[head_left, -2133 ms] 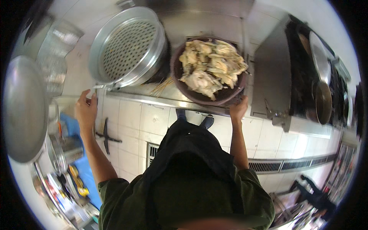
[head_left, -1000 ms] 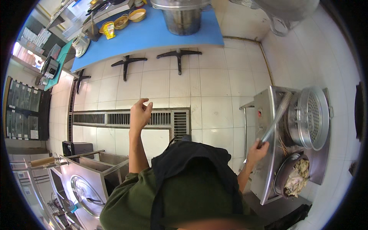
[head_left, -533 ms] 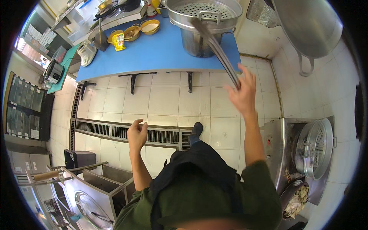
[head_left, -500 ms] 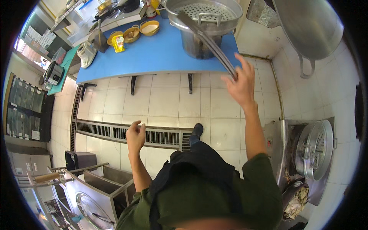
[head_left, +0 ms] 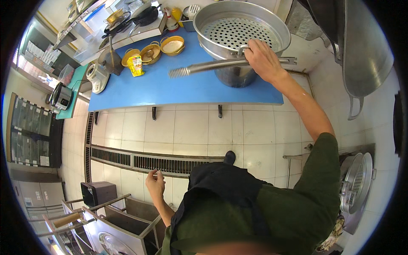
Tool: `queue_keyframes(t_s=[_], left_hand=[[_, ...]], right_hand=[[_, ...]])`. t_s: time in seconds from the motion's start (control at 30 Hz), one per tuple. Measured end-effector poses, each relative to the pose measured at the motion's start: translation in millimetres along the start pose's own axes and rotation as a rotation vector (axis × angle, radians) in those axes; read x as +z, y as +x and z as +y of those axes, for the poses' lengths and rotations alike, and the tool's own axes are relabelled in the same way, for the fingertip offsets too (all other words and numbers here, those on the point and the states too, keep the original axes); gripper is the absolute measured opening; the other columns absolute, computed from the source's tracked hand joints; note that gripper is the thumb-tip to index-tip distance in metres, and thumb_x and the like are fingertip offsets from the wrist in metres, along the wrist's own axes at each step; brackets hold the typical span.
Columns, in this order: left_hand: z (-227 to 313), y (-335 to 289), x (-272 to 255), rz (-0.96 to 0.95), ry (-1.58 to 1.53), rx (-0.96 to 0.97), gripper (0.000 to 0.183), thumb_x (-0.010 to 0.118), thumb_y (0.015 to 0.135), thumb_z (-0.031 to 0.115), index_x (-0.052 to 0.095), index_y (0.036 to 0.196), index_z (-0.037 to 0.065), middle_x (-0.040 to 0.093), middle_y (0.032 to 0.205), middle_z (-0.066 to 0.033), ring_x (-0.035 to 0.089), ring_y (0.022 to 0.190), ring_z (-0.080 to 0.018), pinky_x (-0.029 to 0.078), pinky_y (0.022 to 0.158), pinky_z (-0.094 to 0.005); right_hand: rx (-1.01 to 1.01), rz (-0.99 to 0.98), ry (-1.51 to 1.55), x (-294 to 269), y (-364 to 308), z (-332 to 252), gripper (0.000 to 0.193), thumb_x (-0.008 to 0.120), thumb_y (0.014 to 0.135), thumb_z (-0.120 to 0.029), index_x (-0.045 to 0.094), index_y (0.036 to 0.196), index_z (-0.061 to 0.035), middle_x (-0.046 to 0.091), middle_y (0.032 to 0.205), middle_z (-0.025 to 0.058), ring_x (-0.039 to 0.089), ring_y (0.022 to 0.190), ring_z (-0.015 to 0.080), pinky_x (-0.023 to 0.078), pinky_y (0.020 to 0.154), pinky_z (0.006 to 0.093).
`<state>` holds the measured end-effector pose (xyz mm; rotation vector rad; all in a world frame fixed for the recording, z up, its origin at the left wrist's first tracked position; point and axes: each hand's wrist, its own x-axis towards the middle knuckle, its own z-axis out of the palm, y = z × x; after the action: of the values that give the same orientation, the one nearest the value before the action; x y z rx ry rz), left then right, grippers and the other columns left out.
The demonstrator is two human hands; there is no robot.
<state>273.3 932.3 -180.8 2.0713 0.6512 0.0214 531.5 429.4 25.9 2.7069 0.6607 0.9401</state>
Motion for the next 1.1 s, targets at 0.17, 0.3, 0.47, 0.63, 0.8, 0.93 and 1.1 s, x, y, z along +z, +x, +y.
queue_keyframes(t_s=[0.17, 0.3, 0.47, 0.63, 0.8, 0.93, 1.1], left_hand=[[5, 66, -3, -0.045, 0.019, 0.108, 0.036, 0.065, 0.098, 0.026, 0.069, 0.114, -0.006, 0.068, 0.068, -0.0117, 0.064, 0.059, -0.0153, 0.050, 0.055, -0.0311], [19, 126, -20, -0.127, 0.041, 0.126, 0.037, 0.065, 0.099, 0.028, 0.070, 0.115, -0.004, 0.068, 0.068, -0.0117, 0.064, 0.059, -0.0171, 0.050, 0.058, -0.0327], [30, 190, -46, -0.216, 0.061, 0.205, 0.036, 0.065, 0.099, 0.028, 0.070, 0.115, -0.004, 0.067, 0.068, -0.0112, 0.063, 0.059, -0.0168, 0.050, 0.058, -0.0334], [40, 242, -58, -0.344, 0.037, 0.300, 0.034, 0.065, 0.099, 0.025, 0.069, 0.115, -0.005, 0.067, 0.068, -0.0108, 0.060, 0.055, -0.0139, 0.048, 0.052, -0.0304], [92, 256, -27, -0.618, 0.012, 0.389, 0.038, 0.065, 0.101, 0.027, 0.067, 0.119, -0.005, 0.066, 0.070, -0.0090, 0.062, 0.060, -0.0135, 0.050, 0.057, -0.0283], [174, 206, 15, -0.928, -0.272, 0.543, 0.048, 0.060, 0.104, 0.037, 0.058, 0.128, -0.004, 0.066, 0.086, -0.0110, 0.063, 0.067, -0.0150, 0.051, 0.060, -0.0287], [264, 102, 53, -1.351, -0.413, 0.637, 0.057, 0.050, 0.105, 0.054, 0.052, 0.120, -0.001, 0.057, 0.104, -0.0152, 0.063, 0.070, -0.0190, 0.054, 0.060, -0.0322]], right_hand=[[0.047, 0.064, 0.007, -1, 23, 2, 0.006, 0.064, 0.077, -0.002, 0.058, 0.075, -0.0005, 0.054, 0.094, 0.0122, 0.058, 0.097, 0.0303, 0.051, 0.086, 0.0426], [0.099, 0.062, -0.009, -15, 32, -9, 0.012, 0.069, 0.070, 0.000, 0.058, 0.075, 0.0011, 0.053, 0.094, 0.0135, 0.057, 0.096, 0.0328, 0.049, 0.084, 0.0435], [0.081, 0.207, -0.142, -41, 30, -55, 0.011, 0.067, 0.070, -0.002, 0.056, 0.069, -0.0010, 0.053, 0.088, 0.0114, 0.058, 0.089, 0.0300, 0.050, 0.078, 0.0399], [0.121, 0.209, -0.203, -94, -6, -111, 0.014, 0.068, 0.067, -0.002, 0.054, 0.069, -0.0016, 0.053, 0.084, 0.0113, 0.057, 0.081, 0.0300, 0.047, 0.068, 0.0417], [0.335, 0.110, -0.171, -174, -74, -192, 0.015, 0.065, 0.067, 0.002, 0.057, 0.080, -0.0018, 0.053, 0.084, 0.0121, 0.055, 0.078, 0.0320, 0.044, 0.065, 0.0428], [0.556, 0.015, -0.075, -239, -130, -261, 0.021, 0.065, 0.068, 0.002, 0.060, 0.088, 0.0010, 0.055, 0.085, 0.0131, 0.055, 0.079, 0.0337, 0.045, 0.070, 0.0444], [0.628, -0.053, -0.240, -301, -188, -326, 0.015, 0.067, 0.069, -0.004, 0.059, 0.082, -0.0015, 0.056, 0.086, 0.0118, 0.058, 0.082, 0.0315, 0.049, 0.076, 0.0414]])
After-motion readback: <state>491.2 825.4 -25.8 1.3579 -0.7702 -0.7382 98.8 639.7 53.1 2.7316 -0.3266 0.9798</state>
